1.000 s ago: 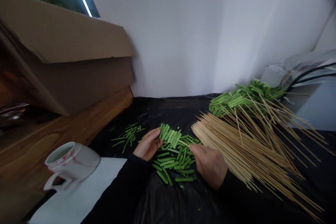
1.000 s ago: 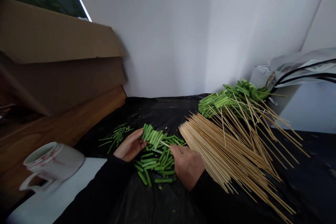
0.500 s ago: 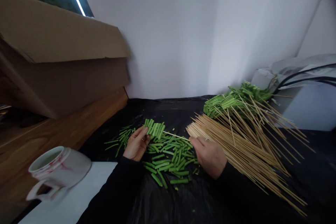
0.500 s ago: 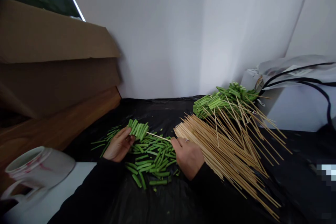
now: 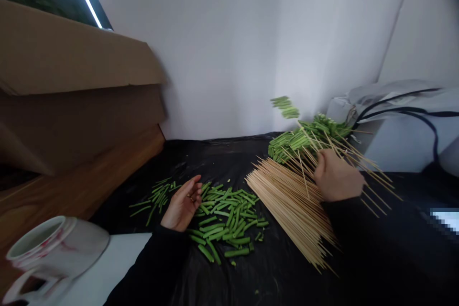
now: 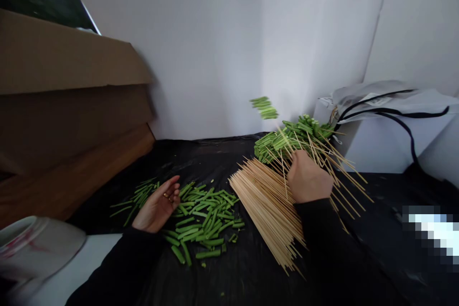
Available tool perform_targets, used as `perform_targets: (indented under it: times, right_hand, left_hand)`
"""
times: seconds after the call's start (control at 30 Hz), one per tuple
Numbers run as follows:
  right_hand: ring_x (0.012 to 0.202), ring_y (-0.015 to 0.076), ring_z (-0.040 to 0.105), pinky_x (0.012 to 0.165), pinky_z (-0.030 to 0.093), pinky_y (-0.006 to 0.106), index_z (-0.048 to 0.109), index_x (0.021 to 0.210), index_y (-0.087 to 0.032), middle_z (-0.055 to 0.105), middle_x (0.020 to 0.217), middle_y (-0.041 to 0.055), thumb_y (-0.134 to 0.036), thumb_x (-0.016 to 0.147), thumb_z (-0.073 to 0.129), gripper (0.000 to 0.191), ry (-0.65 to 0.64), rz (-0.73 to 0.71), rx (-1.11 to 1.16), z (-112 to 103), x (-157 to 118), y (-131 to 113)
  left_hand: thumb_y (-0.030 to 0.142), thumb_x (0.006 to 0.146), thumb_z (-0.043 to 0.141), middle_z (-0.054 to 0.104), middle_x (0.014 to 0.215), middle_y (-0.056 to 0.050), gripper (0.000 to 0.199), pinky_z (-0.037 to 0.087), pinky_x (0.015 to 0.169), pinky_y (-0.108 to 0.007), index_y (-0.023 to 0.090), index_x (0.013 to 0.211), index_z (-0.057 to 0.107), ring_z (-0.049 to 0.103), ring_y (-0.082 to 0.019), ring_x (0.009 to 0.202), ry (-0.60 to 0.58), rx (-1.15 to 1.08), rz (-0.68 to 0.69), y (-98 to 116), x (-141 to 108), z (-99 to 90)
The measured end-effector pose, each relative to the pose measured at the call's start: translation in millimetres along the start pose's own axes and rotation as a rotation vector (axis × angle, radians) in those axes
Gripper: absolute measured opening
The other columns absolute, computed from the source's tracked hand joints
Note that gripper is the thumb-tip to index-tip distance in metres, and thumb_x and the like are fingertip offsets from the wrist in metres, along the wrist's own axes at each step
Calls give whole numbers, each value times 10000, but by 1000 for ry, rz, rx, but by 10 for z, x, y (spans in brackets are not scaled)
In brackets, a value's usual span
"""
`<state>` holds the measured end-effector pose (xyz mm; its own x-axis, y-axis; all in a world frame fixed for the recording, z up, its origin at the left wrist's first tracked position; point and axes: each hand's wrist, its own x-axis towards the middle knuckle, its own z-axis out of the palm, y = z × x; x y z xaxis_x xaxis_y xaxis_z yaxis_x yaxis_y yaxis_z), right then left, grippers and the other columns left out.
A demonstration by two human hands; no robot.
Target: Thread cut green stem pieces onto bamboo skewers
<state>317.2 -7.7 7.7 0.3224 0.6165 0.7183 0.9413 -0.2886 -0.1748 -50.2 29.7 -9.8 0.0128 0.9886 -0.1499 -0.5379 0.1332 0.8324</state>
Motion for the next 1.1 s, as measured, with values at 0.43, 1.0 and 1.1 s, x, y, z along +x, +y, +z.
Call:
perform_targets:
  times: [0.43, 1.0, 1.1]
  right_hand:
    - [487, 127, 402, 522, 119, 279, 652, 847, -140, 577, 607, 90, -443, 957, 345, 446, -30, 129, -207, -145, 56, 67]
    - [548, 71, 456, 510, 253, 200, 560, 613, -186, 515, 552, -54, -356, 828, 601, 277, -1016, -291, 1197, -983, -1198, -2052]
    - [578, 77, 450, 490, 251, 188, 535, 600, -186, 493, 575, -44, -298, 804, 585, 238, -991, -280, 1160, -1081, -1275, -2098]
  left_hand:
    - [156, 839, 601, 655, 727, -28, 143, 507, 525, -158, 116, 929, 705, 598, -74, 585, -3, -25, -65, -12, -14, 26]
    - [245, 874, 493, 571, 603, -8, 206, 398, 441, -168, 133, 792, 645, 526, -73, 486, 104, -333, 7, 658, 424, 978]
    - [220, 896, 403, 527, 582, -6, 296, 403, 457, -183, 153, 709, 622, 507, -82, 467, 197, -98, 132, 728, 536, 958]
